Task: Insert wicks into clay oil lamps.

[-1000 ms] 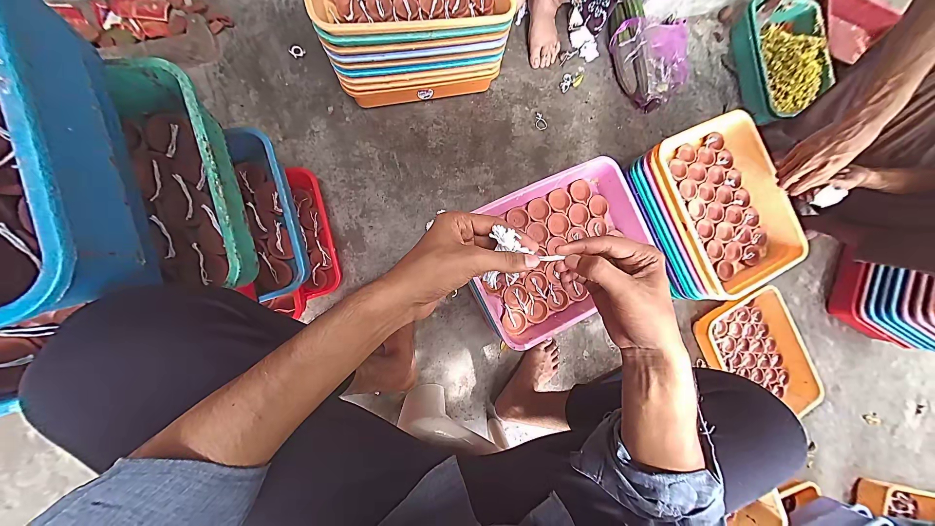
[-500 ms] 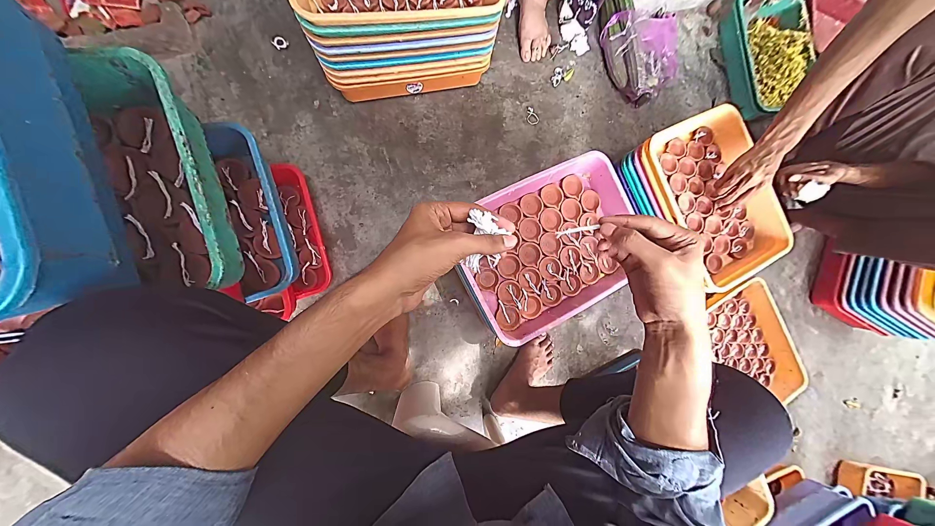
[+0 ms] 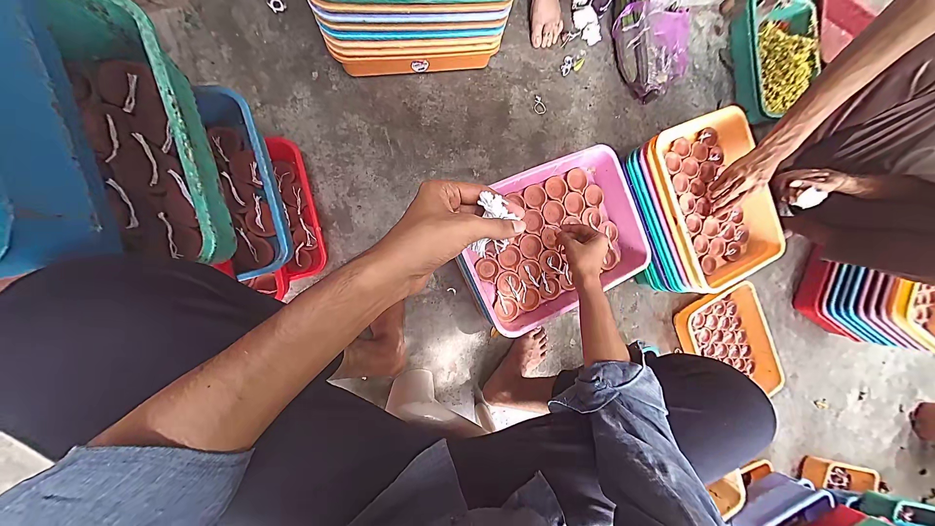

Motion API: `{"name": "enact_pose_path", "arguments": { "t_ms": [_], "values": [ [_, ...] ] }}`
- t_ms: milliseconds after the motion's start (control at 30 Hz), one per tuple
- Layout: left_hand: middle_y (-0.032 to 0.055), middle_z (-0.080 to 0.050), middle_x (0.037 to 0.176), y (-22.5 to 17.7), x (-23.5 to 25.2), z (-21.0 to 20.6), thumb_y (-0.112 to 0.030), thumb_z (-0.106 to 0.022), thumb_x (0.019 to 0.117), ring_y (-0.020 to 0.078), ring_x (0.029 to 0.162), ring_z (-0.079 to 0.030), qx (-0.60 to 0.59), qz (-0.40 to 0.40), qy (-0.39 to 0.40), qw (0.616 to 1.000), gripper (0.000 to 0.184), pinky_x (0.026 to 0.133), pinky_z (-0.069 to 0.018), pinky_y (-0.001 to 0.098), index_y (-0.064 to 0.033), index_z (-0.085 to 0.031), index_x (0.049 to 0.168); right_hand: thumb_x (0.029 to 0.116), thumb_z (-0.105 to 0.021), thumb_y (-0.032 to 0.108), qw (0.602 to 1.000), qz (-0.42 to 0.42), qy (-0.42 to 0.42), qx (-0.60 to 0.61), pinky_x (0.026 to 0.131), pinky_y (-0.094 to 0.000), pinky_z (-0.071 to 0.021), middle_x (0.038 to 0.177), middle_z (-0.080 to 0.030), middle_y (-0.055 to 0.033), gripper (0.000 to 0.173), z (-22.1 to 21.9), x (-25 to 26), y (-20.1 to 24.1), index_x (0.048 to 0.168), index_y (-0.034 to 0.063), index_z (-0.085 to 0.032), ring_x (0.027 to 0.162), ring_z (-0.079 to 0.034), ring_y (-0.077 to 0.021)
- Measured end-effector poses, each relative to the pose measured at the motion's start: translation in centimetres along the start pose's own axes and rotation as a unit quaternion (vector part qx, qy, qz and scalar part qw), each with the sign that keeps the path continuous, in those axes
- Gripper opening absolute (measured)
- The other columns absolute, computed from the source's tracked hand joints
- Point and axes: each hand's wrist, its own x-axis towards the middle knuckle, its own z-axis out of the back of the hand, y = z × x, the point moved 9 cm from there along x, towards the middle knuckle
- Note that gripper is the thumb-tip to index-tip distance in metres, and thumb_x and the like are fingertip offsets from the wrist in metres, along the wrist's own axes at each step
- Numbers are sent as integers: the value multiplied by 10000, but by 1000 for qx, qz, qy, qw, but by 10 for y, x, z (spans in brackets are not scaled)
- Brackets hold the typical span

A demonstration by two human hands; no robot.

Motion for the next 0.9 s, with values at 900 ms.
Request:
{"name": "enact_pose_path", "arguments": {
  "t_ms": [900],
  "values": [
    [95,-759,997,-2,0,-9,-64,-759,916,173,903,-735,2,1,45,999,211,851,-615,313,-17,-748,1121,871,-760,248,962,-39,74,-259,893,-701,-499,1020,-756,-176,251,34,-17,9,1055,80,-788,1014,-696,-422]
  ]
}}
